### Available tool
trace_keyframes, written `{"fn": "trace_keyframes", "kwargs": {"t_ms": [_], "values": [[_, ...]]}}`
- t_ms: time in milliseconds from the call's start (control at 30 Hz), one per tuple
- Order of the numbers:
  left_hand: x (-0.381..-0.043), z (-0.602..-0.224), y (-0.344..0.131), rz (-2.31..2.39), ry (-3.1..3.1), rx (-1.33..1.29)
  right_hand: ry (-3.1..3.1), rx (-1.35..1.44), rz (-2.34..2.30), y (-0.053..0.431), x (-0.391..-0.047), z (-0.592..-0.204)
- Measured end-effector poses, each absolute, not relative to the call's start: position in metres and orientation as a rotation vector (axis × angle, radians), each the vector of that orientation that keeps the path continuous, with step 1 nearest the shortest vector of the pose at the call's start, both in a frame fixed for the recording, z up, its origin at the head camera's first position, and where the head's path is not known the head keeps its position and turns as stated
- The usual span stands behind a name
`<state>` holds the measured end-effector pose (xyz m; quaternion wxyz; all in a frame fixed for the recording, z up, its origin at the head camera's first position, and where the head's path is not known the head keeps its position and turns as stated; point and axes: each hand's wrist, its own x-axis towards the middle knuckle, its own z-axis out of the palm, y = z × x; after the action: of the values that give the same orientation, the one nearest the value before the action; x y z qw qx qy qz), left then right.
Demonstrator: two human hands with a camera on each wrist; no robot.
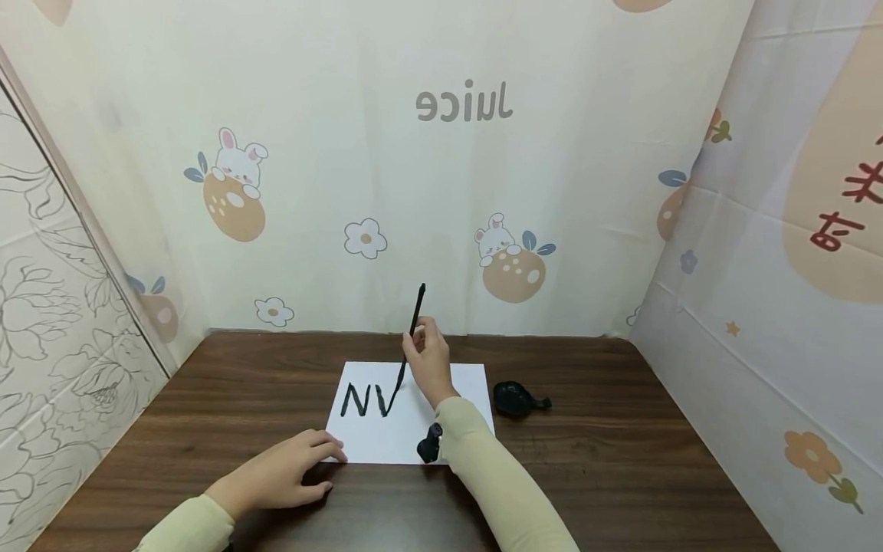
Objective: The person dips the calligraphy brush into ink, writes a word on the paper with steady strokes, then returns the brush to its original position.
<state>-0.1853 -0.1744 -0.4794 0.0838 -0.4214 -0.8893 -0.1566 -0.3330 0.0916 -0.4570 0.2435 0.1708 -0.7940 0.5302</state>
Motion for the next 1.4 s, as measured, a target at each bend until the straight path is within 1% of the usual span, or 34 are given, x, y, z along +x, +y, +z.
{"fn": "trace_keyframes", "kwargs": {"t_ms": [267,1400], "values": [[-0.185,-0.479,-0.174,-0.473,-2.667,-1.257,-2.163,0.427,1.493,0.093,-0.333,-0.457],[-0.183,-0.474,-0.173,-0.465,-2.704,-1.257,-2.041,0.438,1.522,0.113,-0.336,-0.457]]}}
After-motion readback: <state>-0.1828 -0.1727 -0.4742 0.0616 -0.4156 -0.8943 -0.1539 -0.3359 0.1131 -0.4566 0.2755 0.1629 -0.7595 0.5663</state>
